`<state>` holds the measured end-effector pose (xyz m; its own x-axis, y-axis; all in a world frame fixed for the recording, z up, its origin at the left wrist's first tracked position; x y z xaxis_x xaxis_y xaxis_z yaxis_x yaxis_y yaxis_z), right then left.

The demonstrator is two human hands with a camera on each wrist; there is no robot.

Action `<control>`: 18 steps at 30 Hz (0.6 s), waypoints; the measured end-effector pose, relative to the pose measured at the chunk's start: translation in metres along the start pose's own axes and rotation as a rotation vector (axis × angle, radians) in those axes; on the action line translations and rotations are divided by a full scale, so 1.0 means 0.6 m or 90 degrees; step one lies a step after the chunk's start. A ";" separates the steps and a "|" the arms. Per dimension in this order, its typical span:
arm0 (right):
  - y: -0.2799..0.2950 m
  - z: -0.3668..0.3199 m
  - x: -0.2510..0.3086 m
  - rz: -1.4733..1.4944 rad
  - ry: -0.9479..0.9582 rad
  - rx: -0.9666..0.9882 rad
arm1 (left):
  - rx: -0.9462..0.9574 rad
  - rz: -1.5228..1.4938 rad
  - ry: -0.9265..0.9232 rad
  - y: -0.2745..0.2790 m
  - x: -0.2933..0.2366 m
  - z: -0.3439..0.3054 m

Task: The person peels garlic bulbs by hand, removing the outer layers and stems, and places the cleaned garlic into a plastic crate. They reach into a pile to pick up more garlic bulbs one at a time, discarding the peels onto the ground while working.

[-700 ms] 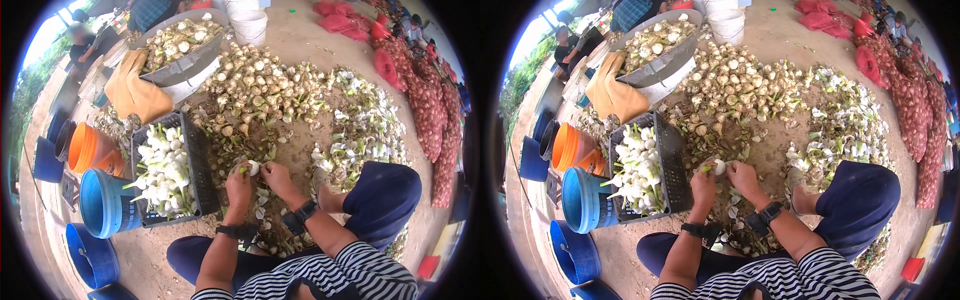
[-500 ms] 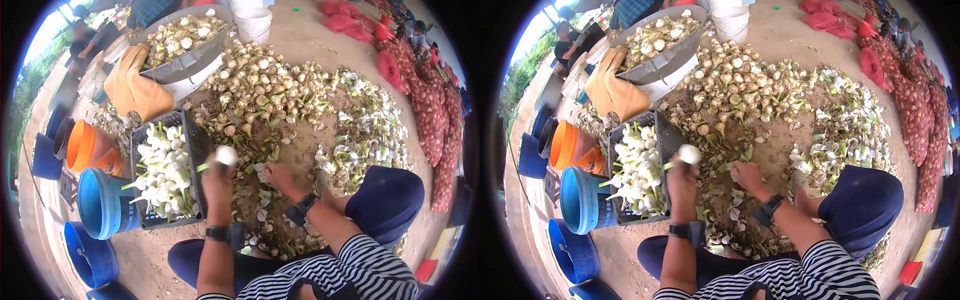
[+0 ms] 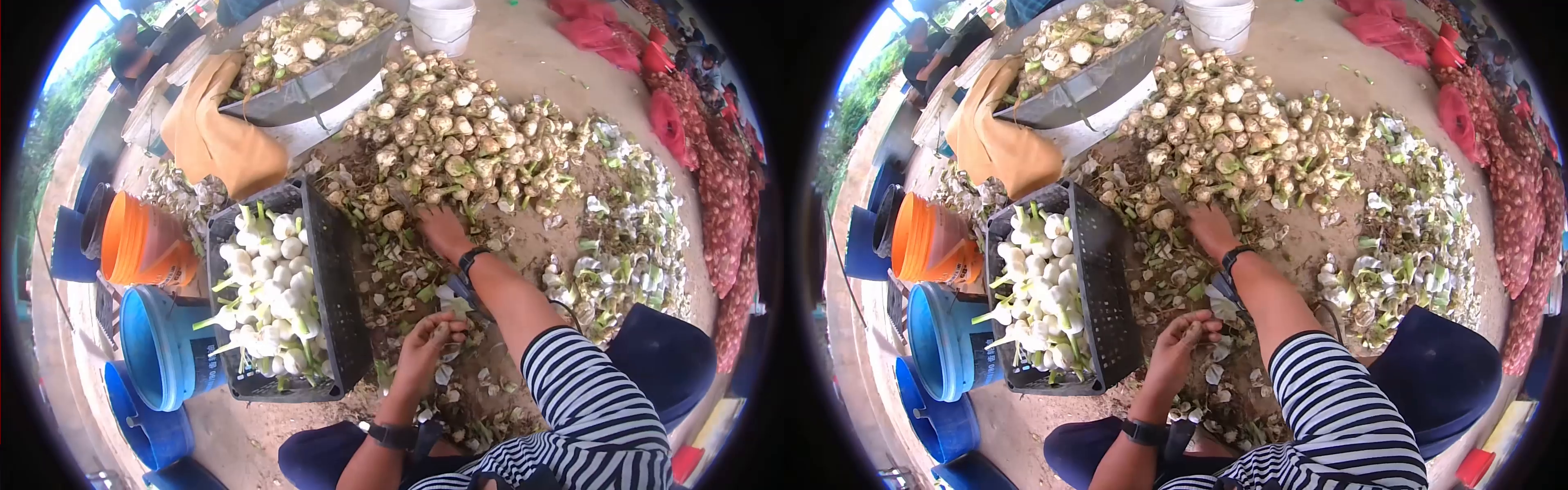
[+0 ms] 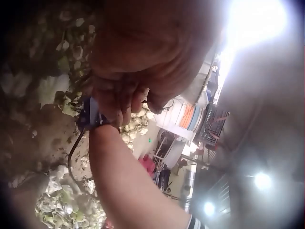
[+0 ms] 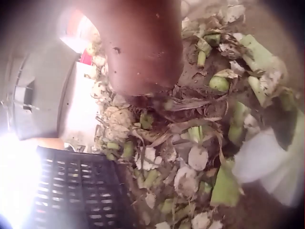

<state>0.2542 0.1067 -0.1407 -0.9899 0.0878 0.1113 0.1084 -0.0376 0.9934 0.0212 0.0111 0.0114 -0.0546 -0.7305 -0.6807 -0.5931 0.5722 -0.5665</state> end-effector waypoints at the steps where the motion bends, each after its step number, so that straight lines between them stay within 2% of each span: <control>1: 0.004 0.003 -0.002 0.041 -0.015 -0.035 | -0.014 -0.010 0.005 0.003 -0.001 0.000; 2: 0.009 0.002 -0.004 0.081 -0.029 -0.070 | -0.027 -0.022 0.009 0.004 0.000 -0.001; 5: 0.020 -0.019 -0.011 0.449 -0.332 0.059 | -0.051 -0.020 -0.019 0.027 0.006 0.002; 8: 0.015 -0.109 0.023 0.898 -0.347 0.014 | -0.136 0.110 -0.139 0.067 0.031 0.022; 10: 0.101 -0.169 0.082 1.043 -0.307 0.039 | -0.190 0.178 -0.149 0.070 0.026 0.023; 13: 0.117 -0.226 0.137 1.244 -0.261 0.043 | -0.269 0.307 -0.151 0.055 0.021 0.014; 16: 0.161 -0.264 0.169 1.296 -0.301 -0.030 | -0.214 0.554 -0.156 0.033 0.014 0.006; 18: 0.155 -0.271 0.175 1.343 -0.336 -0.083 | -0.210 0.727 -0.196 0.005 0.008 -0.007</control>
<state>0.1454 -0.0496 -0.0412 0.6585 0.0263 0.7522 0.6740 -0.4652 -0.5738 0.0157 0.0077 0.0084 -0.5101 0.2730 -0.8156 -0.5063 0.6712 0.5413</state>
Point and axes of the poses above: each hand's wrist, its own z-axis towards the middle knuckle, its own y-axis out of the back of the hand, x = y × z, the point moved 2 cm from there along z, towards the middle knuckle, and after that the axes turned 8 degrees about x, right-handed, at the moved point
